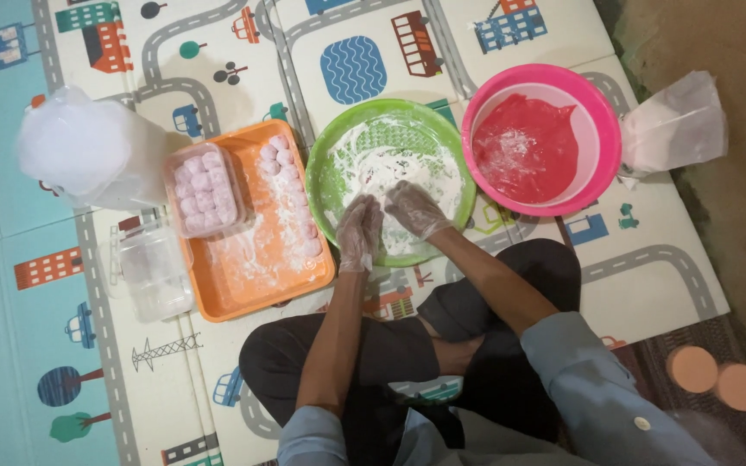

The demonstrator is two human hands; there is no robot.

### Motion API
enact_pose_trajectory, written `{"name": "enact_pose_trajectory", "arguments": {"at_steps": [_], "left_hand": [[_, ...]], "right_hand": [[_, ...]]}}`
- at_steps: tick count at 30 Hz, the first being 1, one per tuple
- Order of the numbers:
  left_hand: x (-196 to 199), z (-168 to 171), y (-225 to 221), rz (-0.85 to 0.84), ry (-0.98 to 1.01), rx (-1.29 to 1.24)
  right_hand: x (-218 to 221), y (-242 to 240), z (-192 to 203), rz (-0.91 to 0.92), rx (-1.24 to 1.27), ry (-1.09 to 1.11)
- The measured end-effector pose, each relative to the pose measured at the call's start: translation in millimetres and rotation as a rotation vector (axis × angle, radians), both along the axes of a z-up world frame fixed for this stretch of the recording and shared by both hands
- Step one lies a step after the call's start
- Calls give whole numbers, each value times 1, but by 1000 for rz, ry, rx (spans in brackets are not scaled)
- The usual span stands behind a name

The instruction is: A person wearing gloves coats small pink dough balls in white powder and transfers them between trays and bowls.

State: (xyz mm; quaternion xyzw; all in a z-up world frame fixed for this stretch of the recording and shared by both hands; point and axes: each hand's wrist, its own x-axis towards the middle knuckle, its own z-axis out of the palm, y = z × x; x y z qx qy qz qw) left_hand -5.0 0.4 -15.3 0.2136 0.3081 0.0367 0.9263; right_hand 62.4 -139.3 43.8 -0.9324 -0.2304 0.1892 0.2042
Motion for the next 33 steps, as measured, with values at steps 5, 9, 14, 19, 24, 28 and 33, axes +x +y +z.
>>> {"name": "enact_pose_trajectory", "arguments": {"at_steps": [5, 9, 14, 19, 24, 28, 33], "left_hand": [[2, -3, 0, -1, 15, 5], [4, -10, 2, -10, 14, -5], [4, -10, 1, 5, 21, 6], [2, 5, -2, 6, 42, 45], [1, 10, -6, 4, 62, 115], [4, 1, -2, 44, 16, 9], [0, 3, -2, -11, 30, 34]], "right_hand": [[-16, 1, 41, -17, 57, -36], [-20, -2, 22, -161, 84, 136], [-16, -1, 32, -61, -45, 19], [-24, 3, 70, -19, -53, 50], [-7, 4, 0, 7, -148, 11], [-21, 5, 51, -12, -52, -15], [-12, -4, -24, -52, -23, -18]]}}
